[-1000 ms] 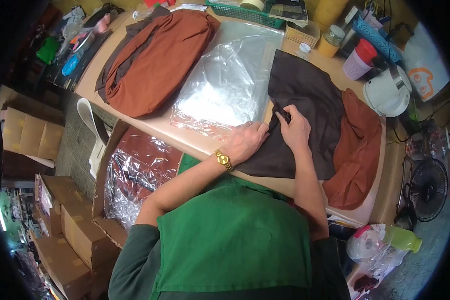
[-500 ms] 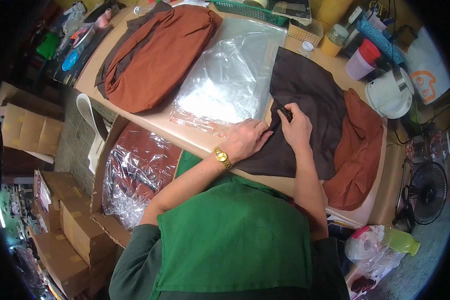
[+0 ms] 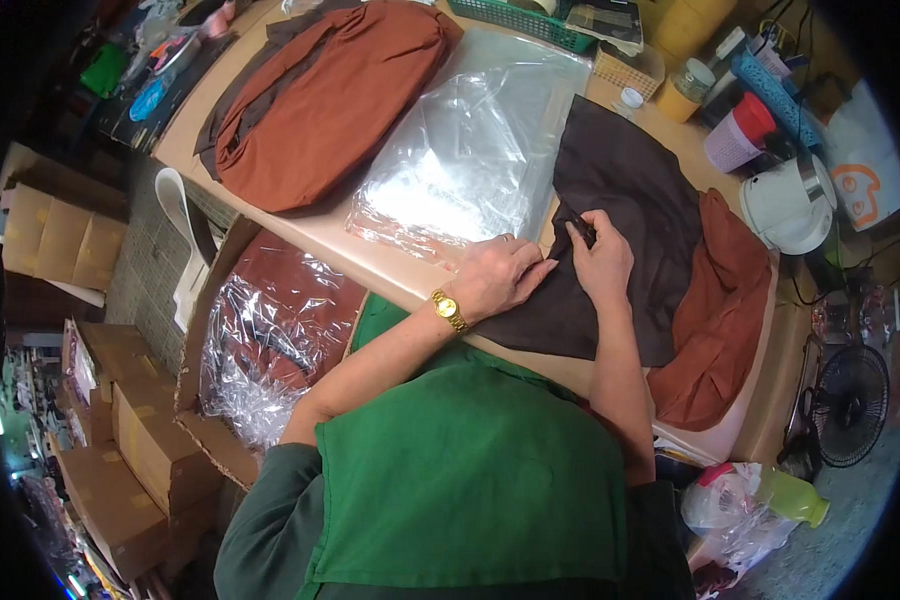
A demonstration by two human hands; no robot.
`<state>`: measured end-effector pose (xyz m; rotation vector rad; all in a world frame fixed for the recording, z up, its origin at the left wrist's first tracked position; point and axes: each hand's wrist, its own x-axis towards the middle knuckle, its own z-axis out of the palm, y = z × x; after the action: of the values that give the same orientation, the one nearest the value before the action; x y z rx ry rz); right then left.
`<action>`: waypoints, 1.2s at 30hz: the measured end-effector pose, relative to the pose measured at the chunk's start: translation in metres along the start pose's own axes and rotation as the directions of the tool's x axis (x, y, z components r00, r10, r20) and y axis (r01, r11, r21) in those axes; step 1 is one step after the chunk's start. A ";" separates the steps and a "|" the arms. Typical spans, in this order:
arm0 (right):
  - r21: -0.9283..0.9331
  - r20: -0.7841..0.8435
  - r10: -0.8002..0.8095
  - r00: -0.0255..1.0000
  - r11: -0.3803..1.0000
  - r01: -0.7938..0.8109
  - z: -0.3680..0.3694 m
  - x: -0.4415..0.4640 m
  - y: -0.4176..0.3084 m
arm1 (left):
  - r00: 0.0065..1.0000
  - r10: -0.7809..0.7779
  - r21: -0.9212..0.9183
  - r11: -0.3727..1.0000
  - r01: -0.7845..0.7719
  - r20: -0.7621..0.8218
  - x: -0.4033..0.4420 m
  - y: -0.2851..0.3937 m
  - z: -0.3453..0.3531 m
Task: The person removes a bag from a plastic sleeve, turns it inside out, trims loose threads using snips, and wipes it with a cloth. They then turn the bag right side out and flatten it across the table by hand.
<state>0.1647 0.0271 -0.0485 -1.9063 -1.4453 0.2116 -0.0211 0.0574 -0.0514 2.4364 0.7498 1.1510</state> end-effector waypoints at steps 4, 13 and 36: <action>-0.028 -0.008 0.000 1.000 1.000 0.000 0.003 0.001 0.004 | 0.995 0.087 0.067 0.994 -0.084 -0.041 0.000 0.001 0.000; -0.041 -0.018 -0.034 0.999 0.999 0.033 0.004 0.002 0.008 | 0.982 0.184 0.127 0.974 -0.189 0.046 -0.004 -0.001 0.007; -0.031 -0.012 -0.018 1.000 0.999 0.017 0.003 0.001 0.005 | 0.979 0.177 0.099 0.977 -0.187 0.105 -0.005 0.002 0.008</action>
<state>0.1670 0.0286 -0.0533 -1.9161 -1.4647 0.1703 -0.0163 0.0527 -0.0586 2.6770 0.5837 1.0738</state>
